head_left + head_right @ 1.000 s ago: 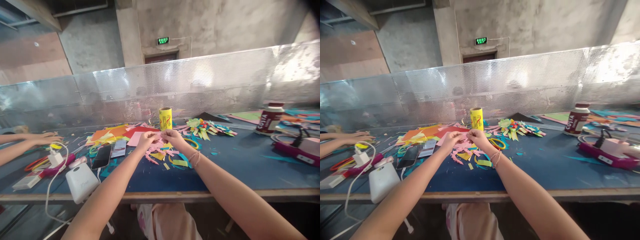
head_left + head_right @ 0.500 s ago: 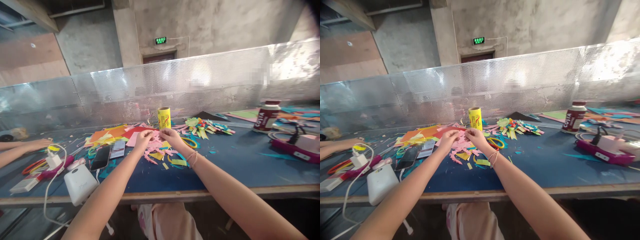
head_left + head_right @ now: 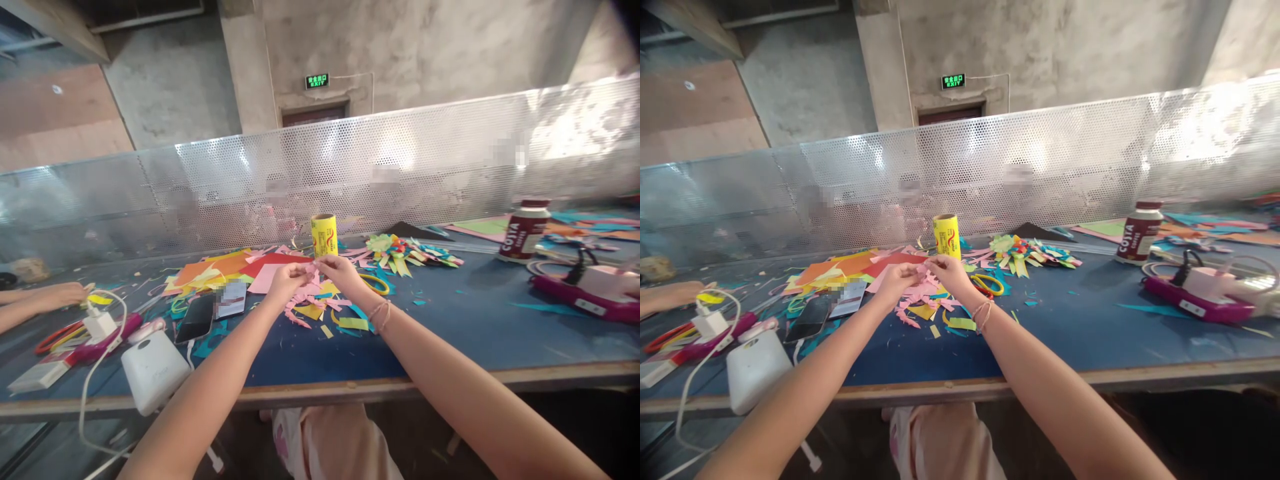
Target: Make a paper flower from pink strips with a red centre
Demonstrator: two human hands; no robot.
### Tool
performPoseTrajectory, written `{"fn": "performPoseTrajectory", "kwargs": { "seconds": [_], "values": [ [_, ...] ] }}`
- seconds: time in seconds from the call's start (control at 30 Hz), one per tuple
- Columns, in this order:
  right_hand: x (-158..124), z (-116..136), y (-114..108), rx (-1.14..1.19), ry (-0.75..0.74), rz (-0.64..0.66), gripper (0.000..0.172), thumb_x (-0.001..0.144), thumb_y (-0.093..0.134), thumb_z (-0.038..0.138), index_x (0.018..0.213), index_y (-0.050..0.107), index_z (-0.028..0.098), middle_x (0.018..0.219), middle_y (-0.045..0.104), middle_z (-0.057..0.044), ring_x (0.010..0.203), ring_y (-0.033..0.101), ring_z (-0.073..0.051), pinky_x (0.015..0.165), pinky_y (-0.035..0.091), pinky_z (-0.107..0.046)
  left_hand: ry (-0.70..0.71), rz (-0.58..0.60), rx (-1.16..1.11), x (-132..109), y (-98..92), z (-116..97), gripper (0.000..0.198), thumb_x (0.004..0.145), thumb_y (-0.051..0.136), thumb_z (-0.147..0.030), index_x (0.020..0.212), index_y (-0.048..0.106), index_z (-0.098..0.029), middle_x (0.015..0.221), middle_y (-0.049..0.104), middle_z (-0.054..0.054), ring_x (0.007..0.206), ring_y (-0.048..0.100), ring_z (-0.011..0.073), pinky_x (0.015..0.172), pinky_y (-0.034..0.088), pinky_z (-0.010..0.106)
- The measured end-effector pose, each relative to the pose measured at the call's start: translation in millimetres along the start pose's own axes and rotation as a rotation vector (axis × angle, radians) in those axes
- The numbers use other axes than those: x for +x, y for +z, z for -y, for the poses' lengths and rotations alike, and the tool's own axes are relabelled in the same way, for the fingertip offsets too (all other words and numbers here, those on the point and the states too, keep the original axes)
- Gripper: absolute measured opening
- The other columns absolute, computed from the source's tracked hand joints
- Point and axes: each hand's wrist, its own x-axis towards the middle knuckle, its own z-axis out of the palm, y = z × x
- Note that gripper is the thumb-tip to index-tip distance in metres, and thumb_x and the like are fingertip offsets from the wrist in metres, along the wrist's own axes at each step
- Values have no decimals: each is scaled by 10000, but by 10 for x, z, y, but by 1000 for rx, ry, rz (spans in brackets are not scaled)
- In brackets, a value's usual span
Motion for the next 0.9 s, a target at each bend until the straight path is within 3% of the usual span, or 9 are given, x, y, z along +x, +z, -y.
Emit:
{"fn": "performPoseTrajectory", "kwargs": {
  "seconds": [0.27, 0.47, 0.7, 0.8, 0.9],
  "values": [
    [0, 10, 4, 83, -29, 1, 258, 721, 558, 355, 895, 636, 181, 722, 612, -18, 642, 548, -123, 590, 458, -257, -63, -47, -80, 10, -9, -2, 235, 573, 726, -277, 693, 582, -136, 612, 622, 10, 618, 600, 129, 616, 499, 266],
    [-16, 25, 20, 80, -3, 33, 186, 687, 592, 331, 778, 610, 169, 678, 601, -11, 615, 546, -117, 598, 461, -264, -63, -28, -57, -30, 26, -80, 212, 614, 702, -259, 758, 622, -127, 657, 636, 24, 606, 593, 118, 615, 499, 254],
    [-2, -11, 26, 228, 71, -25, 194, 651, 626, 332, 766, 609, 177, 672, 605, -6, 625, 576, -122, 618, 499, -272, -11, -51, 60, -8, 20, -39, 217, 701, 637, -325, 768, 628, -119, 648, 628, 44, 577, 593, 140, 616, 494, 286],
    [5, -21, 20, 264, 90, -26, 199, 648, 637, 336, 769, 610, 180, 657, 612, -6, 632, 595, -129, 642, 511, -284, 100, -147, 159, -33, -7, -22, 231, 749, 589, -350, 826, 626, -136, 730, 642, 69, 672, 610, 170, 666, 489, 301],
    [17, -40, 13, 344, 133, -66, 183, 648, 635, 329, 745, 599, 178, 660, 621, -8, 638, 608, -122, 673, 513, -281, 455, -399, 248, -136, -39, -145, 249, 820, 507, -367, 963, 597, -183, 974, 622, 91, 912, 586, 187, 816, 459, 309]
  ]
}}
